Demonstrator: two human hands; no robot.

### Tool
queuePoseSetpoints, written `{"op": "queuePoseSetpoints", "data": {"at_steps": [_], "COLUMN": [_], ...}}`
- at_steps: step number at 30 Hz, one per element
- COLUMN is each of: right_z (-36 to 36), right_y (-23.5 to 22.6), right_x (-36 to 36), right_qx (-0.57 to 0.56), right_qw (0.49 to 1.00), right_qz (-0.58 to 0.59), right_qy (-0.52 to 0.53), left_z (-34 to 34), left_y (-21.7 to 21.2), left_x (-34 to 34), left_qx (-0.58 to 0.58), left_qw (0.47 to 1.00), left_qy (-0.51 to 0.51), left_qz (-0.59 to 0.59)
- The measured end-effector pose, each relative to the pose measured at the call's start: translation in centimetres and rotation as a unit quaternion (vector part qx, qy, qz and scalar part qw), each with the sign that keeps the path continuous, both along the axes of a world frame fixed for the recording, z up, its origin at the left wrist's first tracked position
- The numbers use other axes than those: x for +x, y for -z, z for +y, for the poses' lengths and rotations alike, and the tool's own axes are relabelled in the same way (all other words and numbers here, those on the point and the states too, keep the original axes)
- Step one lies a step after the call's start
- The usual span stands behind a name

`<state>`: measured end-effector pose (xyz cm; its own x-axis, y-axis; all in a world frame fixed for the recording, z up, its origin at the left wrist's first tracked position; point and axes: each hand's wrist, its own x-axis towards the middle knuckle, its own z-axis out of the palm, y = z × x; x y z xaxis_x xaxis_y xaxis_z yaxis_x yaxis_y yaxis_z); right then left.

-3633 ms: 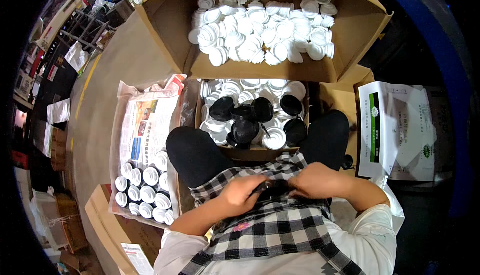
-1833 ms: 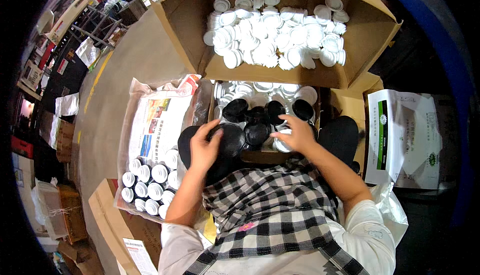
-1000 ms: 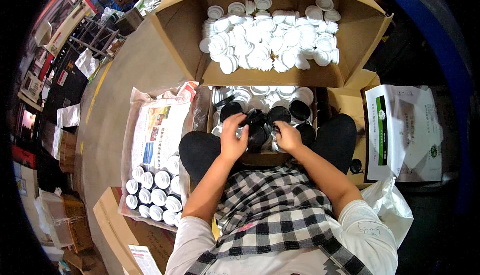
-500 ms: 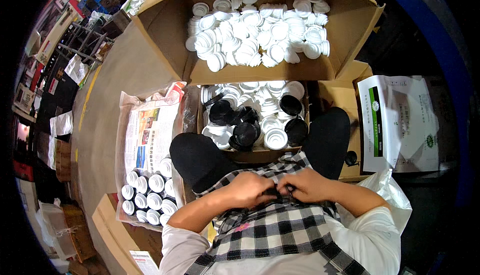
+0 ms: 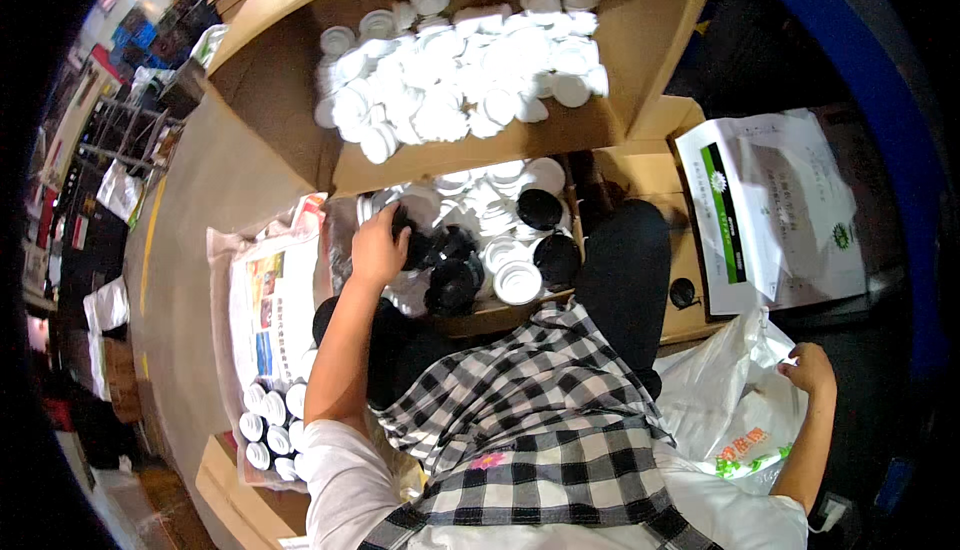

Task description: The person sits on the floor and repeatedly picks up black and white plastic caps, presses them together, and places the assembled units into a nearby box. The person handles the caps one at a time throughout the clip.

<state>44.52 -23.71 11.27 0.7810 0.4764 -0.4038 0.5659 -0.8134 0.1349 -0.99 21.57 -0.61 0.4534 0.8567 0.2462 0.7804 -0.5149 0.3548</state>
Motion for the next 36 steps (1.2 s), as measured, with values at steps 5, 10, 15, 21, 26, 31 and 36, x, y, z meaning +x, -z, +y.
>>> {"op": "queuePoseSetpoints", "data": {"at_steps": [5, 10, 15, 21, 26, 31, 36], "right_z": [6.1, 20.6, 31.5, 34.6, 32.7, 27.0, 23.8], "right_y": [0.8, 7.0, 15.5, 20.6, 17.0, 9.9, 6.1], "right_x": [-3.7, -9.9, -16.0, -16.5, -16.0, -18.3, -20.3], "right_qx": [0.27, 0.418, 0.302, 0.3, 0.464, 0.208, 0.106], "right_qw": [0.95, 0.823, 0.901, 0.927, 0.82, 0.708, 0.627], "right_qz": [-0.03, 0.233, 0.129, 0.156, 0.283, 0.495, 0.574], "right_qy": [-0.157, -0.306, -0.285, -0.162, -0.181, -0.46, -0.516], "left_z": [-4.6, -6.4, -2.8, -0.2, -3.6, -10.7, -14.4], "left_y": [2.5, 5.4, 6.4, 7.0, 3.9, -1.0, -4.3], "left_x": [2.1, 3.0, 2.6, 2.4, 3.2, 4.6, 2.8], "left_qx": [0.057, 0.015, 0.098, 0.066, 0.094, -0.035, -0.381], "left_qw": [0.972, 0.922, 0.957, 0.983, 0.984, 0.921, 0.841], "left_qy": [0.223, 0.361, 0.249, 0.135, 0.149, 0.333, 0.344], "left_qz": [0.047, 0.14, 0.108, 0.106, -0.007, -0.199, -0.169]}}
